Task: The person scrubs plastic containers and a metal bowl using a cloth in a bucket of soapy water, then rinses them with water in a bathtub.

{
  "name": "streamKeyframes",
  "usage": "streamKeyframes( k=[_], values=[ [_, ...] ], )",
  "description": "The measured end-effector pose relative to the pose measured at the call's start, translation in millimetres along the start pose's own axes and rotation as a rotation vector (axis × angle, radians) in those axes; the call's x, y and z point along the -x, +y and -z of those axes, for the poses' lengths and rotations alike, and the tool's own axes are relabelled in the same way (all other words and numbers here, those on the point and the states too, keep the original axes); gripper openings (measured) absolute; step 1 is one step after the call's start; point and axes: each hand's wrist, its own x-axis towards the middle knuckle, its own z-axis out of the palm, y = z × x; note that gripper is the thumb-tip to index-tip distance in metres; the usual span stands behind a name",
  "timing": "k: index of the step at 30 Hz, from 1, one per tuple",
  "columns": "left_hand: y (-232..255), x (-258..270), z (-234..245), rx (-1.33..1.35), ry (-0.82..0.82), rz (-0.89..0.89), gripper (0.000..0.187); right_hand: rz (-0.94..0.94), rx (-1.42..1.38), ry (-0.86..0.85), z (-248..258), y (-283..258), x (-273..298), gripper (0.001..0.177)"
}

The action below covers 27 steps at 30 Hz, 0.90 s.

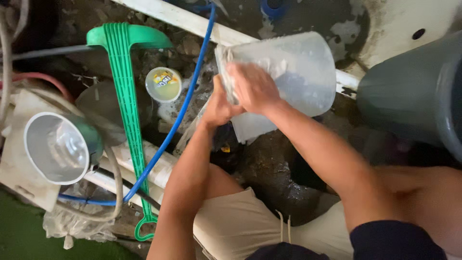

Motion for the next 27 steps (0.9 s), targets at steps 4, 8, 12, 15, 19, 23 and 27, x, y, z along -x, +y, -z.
streamKeyframes(
  k=[4, 8, 12, 15, 19, 23, 27],
  values=[
    [-0.7, -13.2, -0.5, 0.515, -0.086, 0.193, 0.104, 0.322, 0.094, -0.047, 41.2, 38.9, 59.2, 0.023],
    [15.2, -15.2, -5.0, 0.619, -0.107, 0.281, 0.086, -0.094, 0.154, 0.091, 109.6, 113.9, 68.1, 0.03],
    [6.4, -12.5, -18.2, 0.77, -0.078, 0.236, 0.081, -0.235, 0.166, 0.143, 62.5, 84.1, 42.4, 0.036],
    [-27.9, -3.3, -21.9, 0.666, -0.023, 0.235, 0.08, -0.103, 0.059, 0.114, 4.9, 21.6, 7.3, 0.031],
    [-64.2, 0.9, -25.1, 0.683, 0.086, 0.109, 0.077, -0.014, -0.103, -0.004, 6.9, -15.3, 9.9, 0.034],
    [-38.2, -27.0, -24.2, 0.838, 0.28, 0.397, 0.04, 0.239, -0.01, -0.012, 31.5, -2.3, 67.4, 0.032],
    [18.9, -49.0, -12.4, 0.933, 0.274, 0.582, 0.044, 0.115, -0.134, 0.052, 64.2, 67.7, 110.3, 0.027]
  ],
)
